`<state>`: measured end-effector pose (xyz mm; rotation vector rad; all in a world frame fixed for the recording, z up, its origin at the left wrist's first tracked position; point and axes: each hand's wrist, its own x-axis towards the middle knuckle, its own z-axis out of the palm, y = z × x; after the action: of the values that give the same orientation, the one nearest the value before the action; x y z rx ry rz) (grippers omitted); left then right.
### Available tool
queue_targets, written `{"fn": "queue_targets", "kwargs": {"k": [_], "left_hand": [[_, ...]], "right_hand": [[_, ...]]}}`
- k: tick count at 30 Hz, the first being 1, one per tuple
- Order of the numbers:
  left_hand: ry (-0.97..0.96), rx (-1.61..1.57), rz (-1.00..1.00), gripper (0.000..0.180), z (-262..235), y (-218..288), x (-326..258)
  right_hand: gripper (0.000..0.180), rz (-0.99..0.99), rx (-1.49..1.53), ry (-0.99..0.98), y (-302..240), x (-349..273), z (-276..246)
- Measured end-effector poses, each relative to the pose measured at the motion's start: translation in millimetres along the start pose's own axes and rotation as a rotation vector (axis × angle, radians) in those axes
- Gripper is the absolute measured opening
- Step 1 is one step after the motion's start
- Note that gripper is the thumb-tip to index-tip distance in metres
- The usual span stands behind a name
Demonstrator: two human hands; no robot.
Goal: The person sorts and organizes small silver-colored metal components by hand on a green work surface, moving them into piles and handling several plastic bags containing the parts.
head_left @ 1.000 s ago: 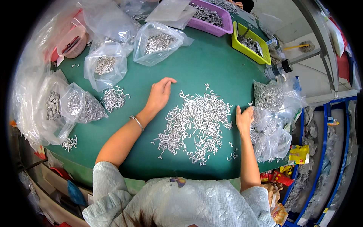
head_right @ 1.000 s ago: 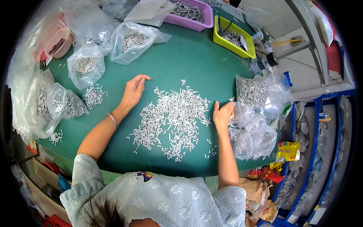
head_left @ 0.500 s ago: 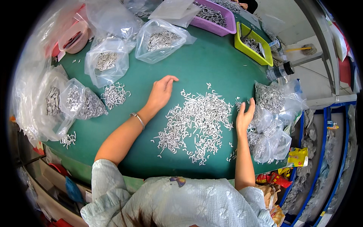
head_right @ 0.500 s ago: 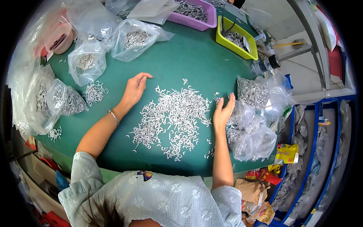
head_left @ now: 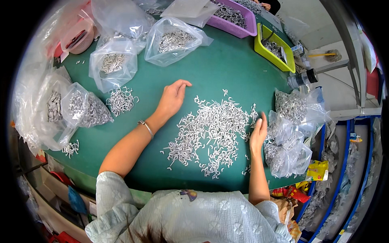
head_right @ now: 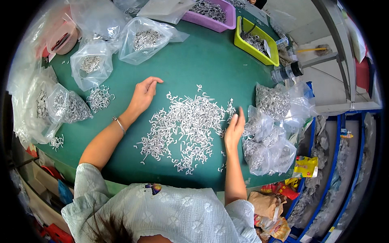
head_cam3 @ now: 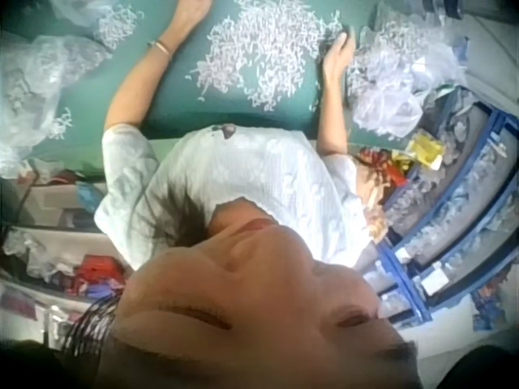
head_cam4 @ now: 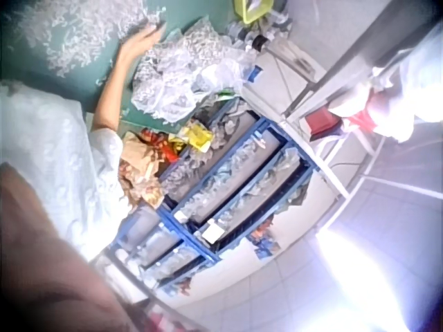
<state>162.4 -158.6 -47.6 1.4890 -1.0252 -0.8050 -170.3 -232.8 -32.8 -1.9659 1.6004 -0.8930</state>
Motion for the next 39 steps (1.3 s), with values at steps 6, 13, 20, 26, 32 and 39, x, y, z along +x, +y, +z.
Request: {"fn": "queue_targets", "kwargs": {"k": [6,13,20,26,32,39], "left_hand": [[0.0,-0.019,0.012,0.02,0,-2,1],[0.001,-0.045,-0.007,0.02,-2,1,-2],[0.022,0.024,0.078,0.02,-1,-8,0],[-0.013,-0.013,0.021,0.02,0,-1,0],[-0.022,-0.029,0.011,0.019,0,-6,2],[0.008,-0.016,0.011,0.02,-1,-1,0]], "right_hand": [[0.064,0.152,-0.64,0.104,10,-9,2],[0.044,-0.048,-1.211,0.046,12,-8,-32],[0.039,-0.22,-1.615,-0.237,13,15,-56],[0.034,-0.745,-2.041,-0.626,21,29,-59],[0.039,-0.373,-1.88,-0.706,22,61,-30],[0.052,-0.053,-1.605,-0.636,-17,44,-20]]}}
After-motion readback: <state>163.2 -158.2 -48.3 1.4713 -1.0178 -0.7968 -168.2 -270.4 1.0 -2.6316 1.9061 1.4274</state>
